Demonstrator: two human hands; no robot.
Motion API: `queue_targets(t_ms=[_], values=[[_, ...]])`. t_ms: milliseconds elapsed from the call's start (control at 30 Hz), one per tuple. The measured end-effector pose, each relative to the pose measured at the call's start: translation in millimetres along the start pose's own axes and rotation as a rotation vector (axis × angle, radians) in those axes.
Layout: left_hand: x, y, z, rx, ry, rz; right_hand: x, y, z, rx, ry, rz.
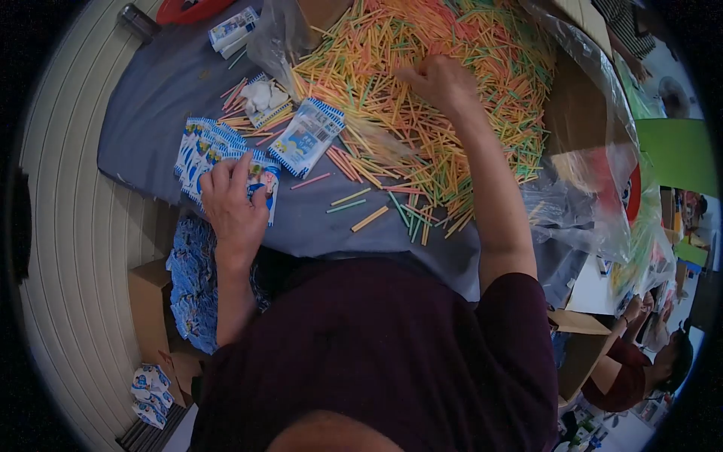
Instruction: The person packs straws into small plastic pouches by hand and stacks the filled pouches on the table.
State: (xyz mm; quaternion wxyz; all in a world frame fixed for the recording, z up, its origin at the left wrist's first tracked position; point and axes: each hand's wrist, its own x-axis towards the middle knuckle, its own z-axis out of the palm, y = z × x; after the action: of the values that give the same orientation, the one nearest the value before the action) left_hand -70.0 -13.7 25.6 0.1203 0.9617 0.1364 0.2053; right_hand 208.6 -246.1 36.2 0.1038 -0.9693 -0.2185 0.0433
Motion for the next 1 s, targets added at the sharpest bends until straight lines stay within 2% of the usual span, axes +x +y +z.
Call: queue_targets(t_ms=[67, 100, 167, 200, 267, 333, 400, 467, 533, 633, 700, 733, 800, 867, 1000], values=[[7, 19, -3, 0.216, 0.097, 0.027, 3, -26, 4, -0.256, 0.024, -0.043], [10, 25, -2, 0.21, 0.092, 0.026, 12, -33, 9, -0.286, 0.023, 0.02], [23, 33, 6, -0.014, 0.033, 0.123, 27, -36, 4, -0.252, -0.045, 0.046], [30, 38, 13, -0.01, 0.031, 0.121, 32, -38, 2, -0.213, -0.105, 0.076], [43, 47, 34, -0.072, -0.034, 0.253, 37, -34, 7, -0.232, -0.126, 0.063], [51, 47, 59, -0.037, -0.033, 0.269, 32, -31, 9, -0.259, -0.141, 0.057], [51, 51, 71, 0.001, -0.033, 0.291, 20, -31, 12, -0.342, -0.016, -0.046], [46, 57, 73, 0.116, -0.078, 0.295, 22, -26, 13, -0.345, -0.037, -0.027], [44, 57, 74, 0.089, -0.037, 0.323, 24, -22, 14, -0.342, -0.056, -0.025], [45, 49, 71, -0.033, 0.016, 0.342, 28, 5, 9, -0.163, 0.029, 0.003], [47, 44, 68, -0.135, 0.021, 0.342, 28, 27, 6, 0.443, -0.104, 0.021], [49, 43, 65, -0.25, 0.053, 0.309, 25, 30, 9, 0.447, -0.1, 0.026], [54, 41, 60, -0.368, 0.082, 0.283, 17, 34, 13, 0.71, 0.117, 0.032], [59, 40, 55, -0.51, -0.024, 0.17, 20, 42, 24, 0.778, 0.109, -0.005], [62, 42, 50, -0.372, -0.102, 0.192, 17, 35, 28, 0.871, 0.106, -0.076]])
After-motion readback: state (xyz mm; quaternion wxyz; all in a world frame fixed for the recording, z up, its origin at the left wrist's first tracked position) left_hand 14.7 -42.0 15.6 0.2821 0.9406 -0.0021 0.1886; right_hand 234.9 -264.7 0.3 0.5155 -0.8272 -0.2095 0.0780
